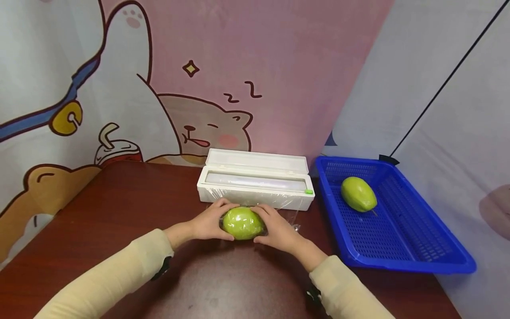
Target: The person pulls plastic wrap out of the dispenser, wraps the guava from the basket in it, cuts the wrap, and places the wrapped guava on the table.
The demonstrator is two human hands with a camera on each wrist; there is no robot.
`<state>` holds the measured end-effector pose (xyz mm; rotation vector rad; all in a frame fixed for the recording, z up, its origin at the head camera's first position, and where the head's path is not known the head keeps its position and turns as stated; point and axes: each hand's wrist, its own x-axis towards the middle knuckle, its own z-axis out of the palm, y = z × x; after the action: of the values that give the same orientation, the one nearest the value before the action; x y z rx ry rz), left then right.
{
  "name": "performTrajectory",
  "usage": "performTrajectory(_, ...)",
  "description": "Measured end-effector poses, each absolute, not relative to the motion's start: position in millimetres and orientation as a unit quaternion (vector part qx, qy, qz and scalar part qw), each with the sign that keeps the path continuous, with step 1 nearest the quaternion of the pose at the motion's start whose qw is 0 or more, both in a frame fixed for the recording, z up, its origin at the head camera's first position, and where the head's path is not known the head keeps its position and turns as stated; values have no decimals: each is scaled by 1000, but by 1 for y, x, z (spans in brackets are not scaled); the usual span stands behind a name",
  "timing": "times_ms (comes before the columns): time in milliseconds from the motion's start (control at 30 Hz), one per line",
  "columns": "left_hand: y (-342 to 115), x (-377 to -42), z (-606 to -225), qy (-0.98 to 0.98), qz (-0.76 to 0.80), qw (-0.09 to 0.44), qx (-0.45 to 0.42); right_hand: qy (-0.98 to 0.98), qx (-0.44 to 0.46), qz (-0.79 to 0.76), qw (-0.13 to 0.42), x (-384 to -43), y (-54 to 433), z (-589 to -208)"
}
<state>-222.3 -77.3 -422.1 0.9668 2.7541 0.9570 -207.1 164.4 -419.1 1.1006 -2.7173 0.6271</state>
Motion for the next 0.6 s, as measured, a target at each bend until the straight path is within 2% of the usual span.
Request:
performTrajectory(167,-79,-226,-421,895,322,46,306,-905,332,263,41,-215,162,-421)
performTrajectory(400,-81,-232,-420,873,398,59,276,-873,283,395,-35,-228,164,-422)
performTrajectory(600,-82,-238,-418,880,390,76,261,-853,266,440,-92,-234,166,-423)
